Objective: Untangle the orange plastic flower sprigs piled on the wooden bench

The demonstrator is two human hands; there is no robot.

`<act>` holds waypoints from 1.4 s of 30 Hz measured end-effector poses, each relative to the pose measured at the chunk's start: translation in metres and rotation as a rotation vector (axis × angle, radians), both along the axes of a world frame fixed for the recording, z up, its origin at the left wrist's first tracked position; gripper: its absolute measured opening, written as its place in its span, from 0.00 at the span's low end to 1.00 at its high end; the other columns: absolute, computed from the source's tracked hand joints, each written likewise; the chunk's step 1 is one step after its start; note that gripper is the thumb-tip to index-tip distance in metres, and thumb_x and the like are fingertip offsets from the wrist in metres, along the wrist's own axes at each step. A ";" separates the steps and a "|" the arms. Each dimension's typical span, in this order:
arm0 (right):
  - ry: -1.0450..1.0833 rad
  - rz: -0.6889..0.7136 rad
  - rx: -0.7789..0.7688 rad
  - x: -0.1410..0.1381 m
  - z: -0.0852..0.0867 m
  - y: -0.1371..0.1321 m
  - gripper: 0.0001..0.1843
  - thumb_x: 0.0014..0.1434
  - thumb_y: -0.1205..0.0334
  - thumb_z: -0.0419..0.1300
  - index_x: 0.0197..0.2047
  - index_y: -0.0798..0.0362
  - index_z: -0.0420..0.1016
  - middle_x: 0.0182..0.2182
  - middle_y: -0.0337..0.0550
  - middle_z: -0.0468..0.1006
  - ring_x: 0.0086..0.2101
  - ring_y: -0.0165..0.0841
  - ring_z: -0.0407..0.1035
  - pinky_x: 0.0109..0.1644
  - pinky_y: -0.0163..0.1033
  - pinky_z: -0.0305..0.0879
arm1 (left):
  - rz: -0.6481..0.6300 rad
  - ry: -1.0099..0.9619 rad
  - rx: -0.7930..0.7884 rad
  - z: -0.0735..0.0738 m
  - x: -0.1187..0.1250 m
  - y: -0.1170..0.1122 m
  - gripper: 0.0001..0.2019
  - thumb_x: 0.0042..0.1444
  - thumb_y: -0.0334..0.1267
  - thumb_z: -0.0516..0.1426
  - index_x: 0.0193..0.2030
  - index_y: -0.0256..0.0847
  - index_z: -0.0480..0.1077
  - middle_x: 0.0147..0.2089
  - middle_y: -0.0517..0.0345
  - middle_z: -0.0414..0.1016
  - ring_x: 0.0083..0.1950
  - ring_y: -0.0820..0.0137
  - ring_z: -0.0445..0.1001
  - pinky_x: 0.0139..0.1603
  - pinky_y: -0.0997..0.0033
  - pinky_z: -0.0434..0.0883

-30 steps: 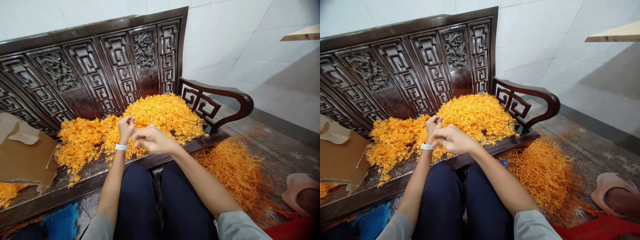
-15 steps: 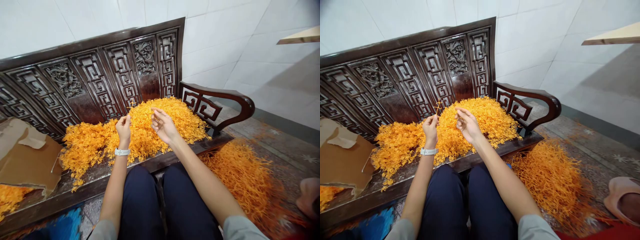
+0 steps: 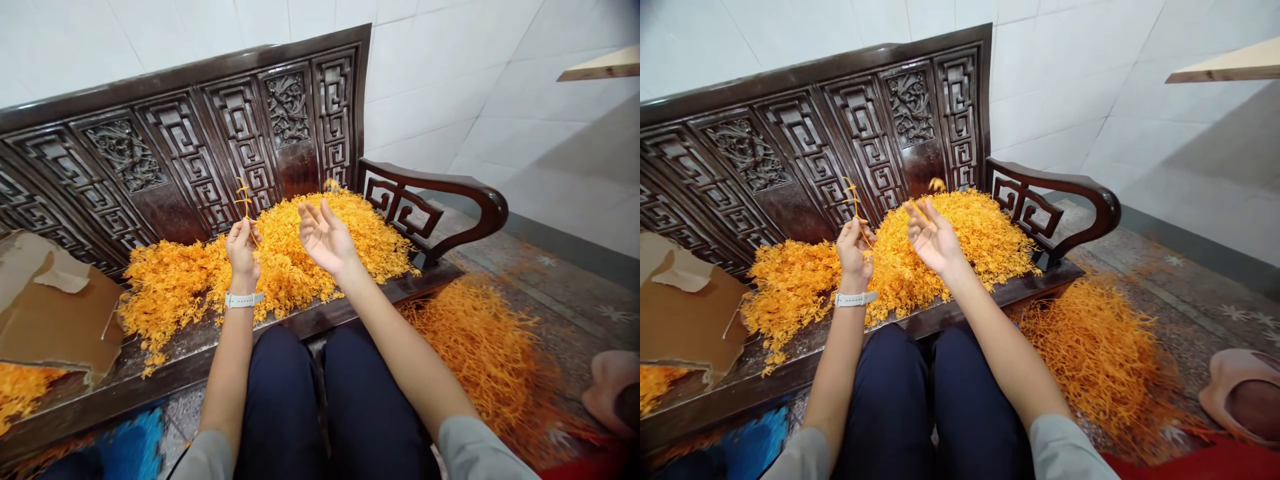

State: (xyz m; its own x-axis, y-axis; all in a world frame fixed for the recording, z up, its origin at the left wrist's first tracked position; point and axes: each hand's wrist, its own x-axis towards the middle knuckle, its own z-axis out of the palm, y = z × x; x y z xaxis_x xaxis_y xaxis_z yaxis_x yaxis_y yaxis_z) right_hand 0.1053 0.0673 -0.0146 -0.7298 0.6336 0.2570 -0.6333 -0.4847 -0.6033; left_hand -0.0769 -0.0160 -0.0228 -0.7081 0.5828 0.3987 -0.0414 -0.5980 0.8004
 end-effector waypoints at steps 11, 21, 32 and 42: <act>-0.336 -0.354 0.547 0.006 0.002 -0.019 0.12 0.62 0.51 0.69 0.40 0.50 0.79 0.36 0.40 0.77 0.34 0.29 0.67 0.36 0.36 0.64 | -0.051 -0.150 0.208 0.022 0.024 0.002 0.17 0.58 0.51 0.71 0.40 0.43 0.71 0.33 0.64 0.69 0.31 0.77 0.69 0.36 0.75 0.70; -0.280 -0.493 0.356 0.004 -0.002 -0.016 0.20 0.62 0.40 0.66 0.38 0.49 0.72 0.20 0.32 0.69 0.20 0.26 0.60 0.23 0.34 0.53 | 0.023 0.348 -0.104 0.004 0.019 0.004 0.22 0.62 0.61 0.63 0.40 0.42 0.72 0.32 0.58 0.74 0.31 0.72 0.71 0.34 0.72 0.66; -0.241 -0.769 0.291 0.013 0.000 -0.011 0.24 0.62 0.38 0.66 0.31 0.48 0.66 0.21 0.29 0.53 0.20 0.25 0.46 0.22 0.35 0.43 | 0.095 0.826 -0.260 -0.012 0.005 0.007 0.12 0.62 0.47 0.64 0.36 0.39 0.78 0.32 0.55 0.78 0.30 0.69 0.71 0.32 0.70 0.65; -0.285 -1.181 0.706 0.019 0.014 -0.050 0.20 0.75 0.49 0.55 0.32 0.50 0.67 0.26 0.36 0.64 0.28 0.29 0.59 0.33 0.38 0.59 | 0.146 0.782 -0.175 0.003 0.012 0.018 0.10 0.62 0.43 0.61 0.33 0.40 0.76 0.30 0.57 0.75 0.29 0.71 0.68 0.31 0.70 0.63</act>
State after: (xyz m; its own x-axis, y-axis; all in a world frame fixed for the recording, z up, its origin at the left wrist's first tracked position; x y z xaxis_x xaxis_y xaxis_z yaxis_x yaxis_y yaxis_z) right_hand 0.1241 0.0173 -0.0003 0.0549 0.7028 0.7093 -0.2654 0.6951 -0.6681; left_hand -0.0647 0.0019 -0.0203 -0.3363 0.6059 0.7209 0.6370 -0.4175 0.6480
